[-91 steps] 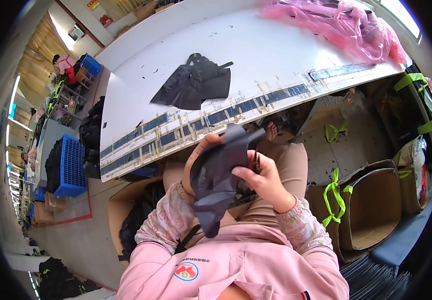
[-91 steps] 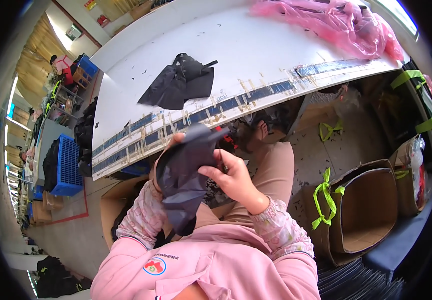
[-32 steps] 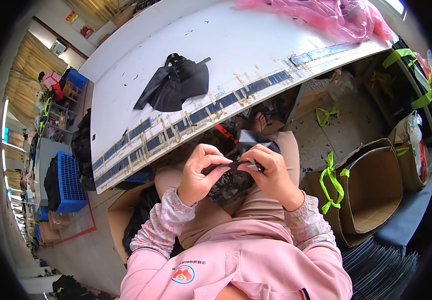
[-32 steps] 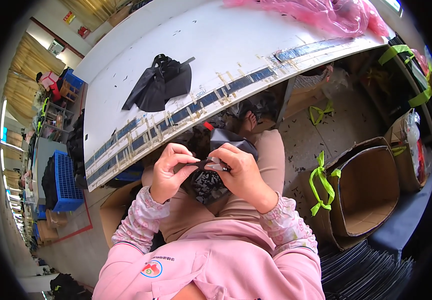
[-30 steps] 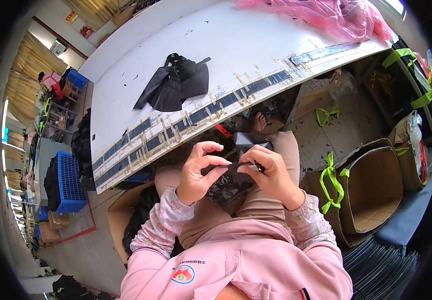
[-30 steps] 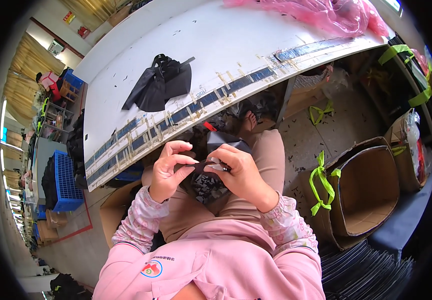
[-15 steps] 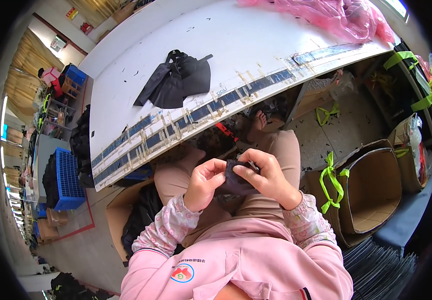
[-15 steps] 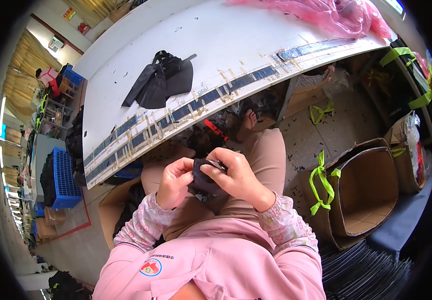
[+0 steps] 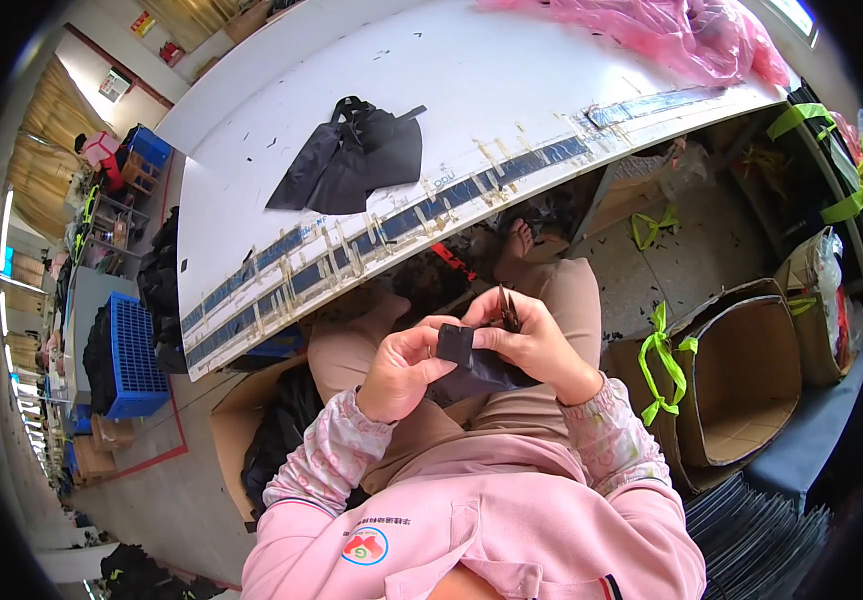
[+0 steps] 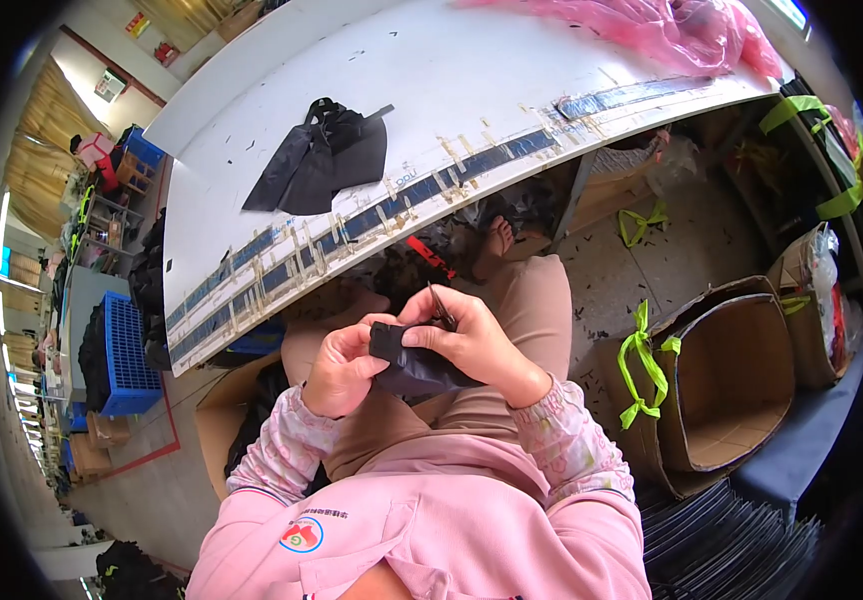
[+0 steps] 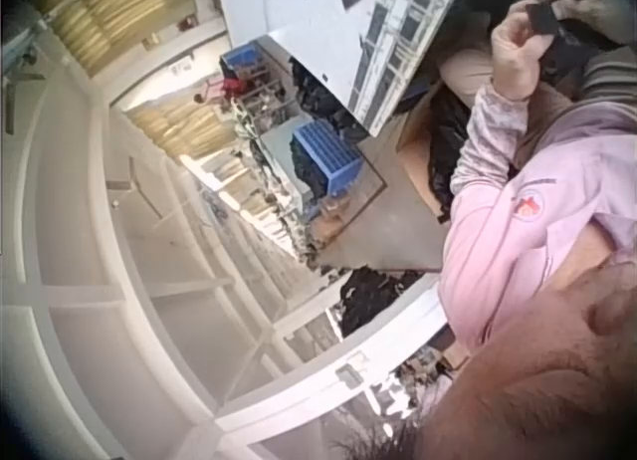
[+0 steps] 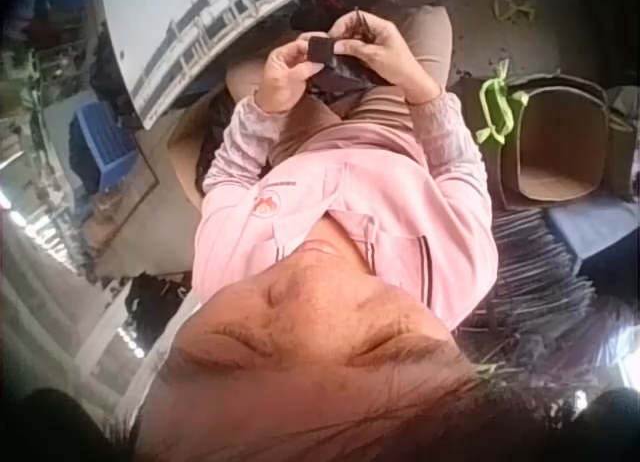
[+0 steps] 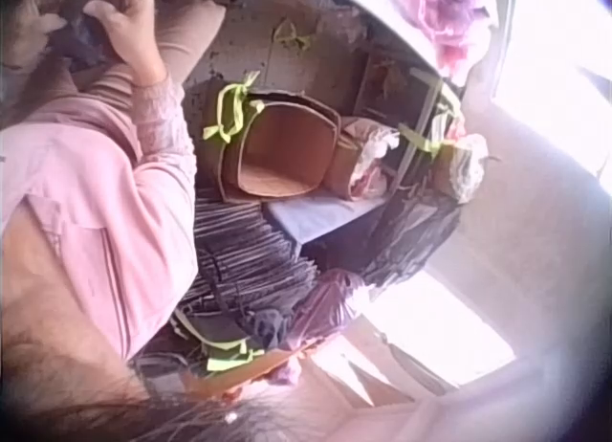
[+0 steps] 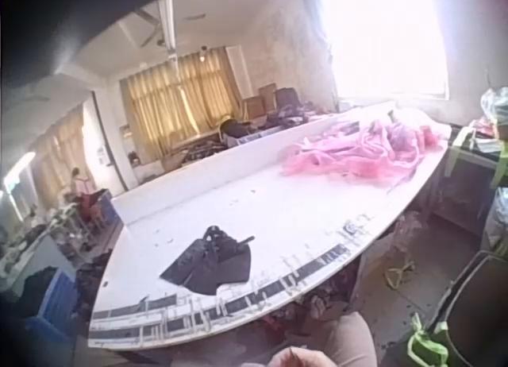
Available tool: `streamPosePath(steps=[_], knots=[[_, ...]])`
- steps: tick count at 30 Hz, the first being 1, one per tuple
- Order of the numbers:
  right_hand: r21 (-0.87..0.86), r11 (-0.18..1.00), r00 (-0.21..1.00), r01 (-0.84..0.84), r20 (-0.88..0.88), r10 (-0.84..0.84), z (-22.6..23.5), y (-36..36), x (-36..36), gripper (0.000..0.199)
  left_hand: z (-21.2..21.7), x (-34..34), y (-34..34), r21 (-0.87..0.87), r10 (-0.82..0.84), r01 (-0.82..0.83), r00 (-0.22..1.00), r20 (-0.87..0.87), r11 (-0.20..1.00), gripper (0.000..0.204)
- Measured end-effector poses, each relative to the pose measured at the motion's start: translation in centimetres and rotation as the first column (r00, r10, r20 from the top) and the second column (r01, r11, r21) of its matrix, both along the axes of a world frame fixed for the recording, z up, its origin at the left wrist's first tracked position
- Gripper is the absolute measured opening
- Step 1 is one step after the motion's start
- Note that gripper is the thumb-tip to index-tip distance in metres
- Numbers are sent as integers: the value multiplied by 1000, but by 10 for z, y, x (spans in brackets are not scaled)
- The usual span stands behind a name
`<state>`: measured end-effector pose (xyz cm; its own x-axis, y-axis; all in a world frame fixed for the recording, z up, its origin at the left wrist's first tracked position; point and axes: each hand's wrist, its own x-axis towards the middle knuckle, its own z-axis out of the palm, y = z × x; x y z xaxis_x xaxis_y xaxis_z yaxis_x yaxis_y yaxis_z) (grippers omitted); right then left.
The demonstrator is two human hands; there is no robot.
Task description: Trimming excess material or loose threads from black fabric pieces using small snippers.
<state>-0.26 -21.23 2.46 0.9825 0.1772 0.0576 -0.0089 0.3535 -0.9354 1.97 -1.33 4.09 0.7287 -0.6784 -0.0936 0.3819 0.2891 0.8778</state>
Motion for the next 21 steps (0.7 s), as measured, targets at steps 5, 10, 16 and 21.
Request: streamPosePath(steps=[5, 10, 16, 21], knots=[[156, 986, 987, -60, -140, 82, -8, 6, 3, 17, -1, -4, -4, -14, 87, -86, 985, 150, 996, 13], [-419, 865, 959, 275, 187, -214, -11, 12, 0, 23, -17, -7, 0, 37, 227, -251, 919, 323, 967, 13], [-401, 896, 982, 190, 86, -170, 2, 11, -21, 29, -27, -6, 1, 16, 452, -519, 757, 472, 854, 13], [-239, 968, 984, -73, -174, 31, 2, 24, -34, 31, -29, -6, 0, 10, 491, -580, 699, 520, 815, 12]])
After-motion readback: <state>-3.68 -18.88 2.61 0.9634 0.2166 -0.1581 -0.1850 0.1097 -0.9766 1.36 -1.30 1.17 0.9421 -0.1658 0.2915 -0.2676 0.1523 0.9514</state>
